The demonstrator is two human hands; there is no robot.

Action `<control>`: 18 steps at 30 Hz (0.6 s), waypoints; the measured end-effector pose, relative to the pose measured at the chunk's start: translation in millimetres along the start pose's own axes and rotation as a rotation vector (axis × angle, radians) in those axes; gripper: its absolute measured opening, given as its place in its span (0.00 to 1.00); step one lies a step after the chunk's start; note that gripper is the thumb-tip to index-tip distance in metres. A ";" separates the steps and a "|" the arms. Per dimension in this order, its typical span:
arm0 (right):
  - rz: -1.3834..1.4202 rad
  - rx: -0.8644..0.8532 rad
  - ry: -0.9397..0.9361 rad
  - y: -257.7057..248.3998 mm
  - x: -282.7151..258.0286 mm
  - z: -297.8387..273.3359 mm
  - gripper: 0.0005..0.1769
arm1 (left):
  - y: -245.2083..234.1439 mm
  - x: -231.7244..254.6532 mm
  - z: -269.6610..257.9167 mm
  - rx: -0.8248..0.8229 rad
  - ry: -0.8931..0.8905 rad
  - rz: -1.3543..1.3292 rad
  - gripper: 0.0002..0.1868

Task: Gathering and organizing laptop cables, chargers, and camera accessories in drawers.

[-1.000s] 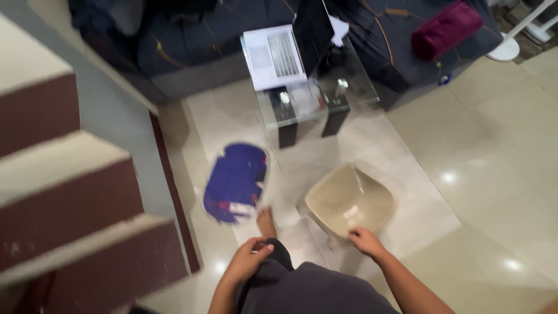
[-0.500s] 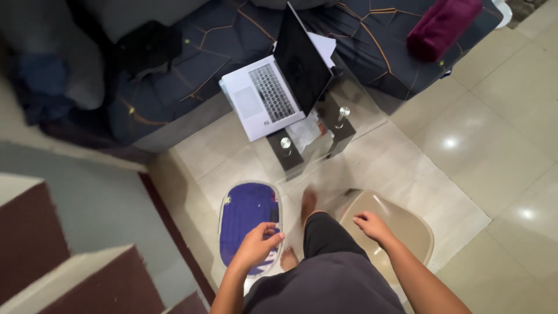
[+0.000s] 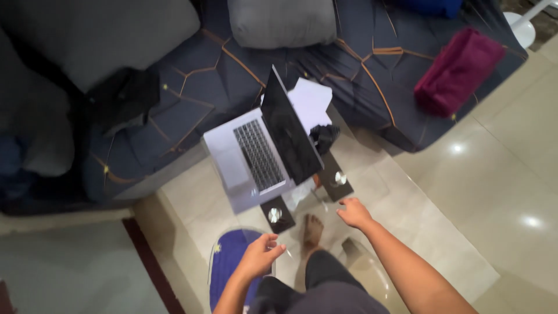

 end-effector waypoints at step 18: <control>-0.522 -0.145 -0.356 -112.1 -182.7 190.4 0.23 | 4.0 36.6 129.1 -0.051 -0.215 0.058 0.31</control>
Point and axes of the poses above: each hand's wrist, its own z-axis towards the middle knuckle, its own y-axis out of the palm, x = y × z, the point moved 3 cm from there along z, towards the middle knuckle, and after that the axes turned 9 degrees about y, right-handed, at the moved point
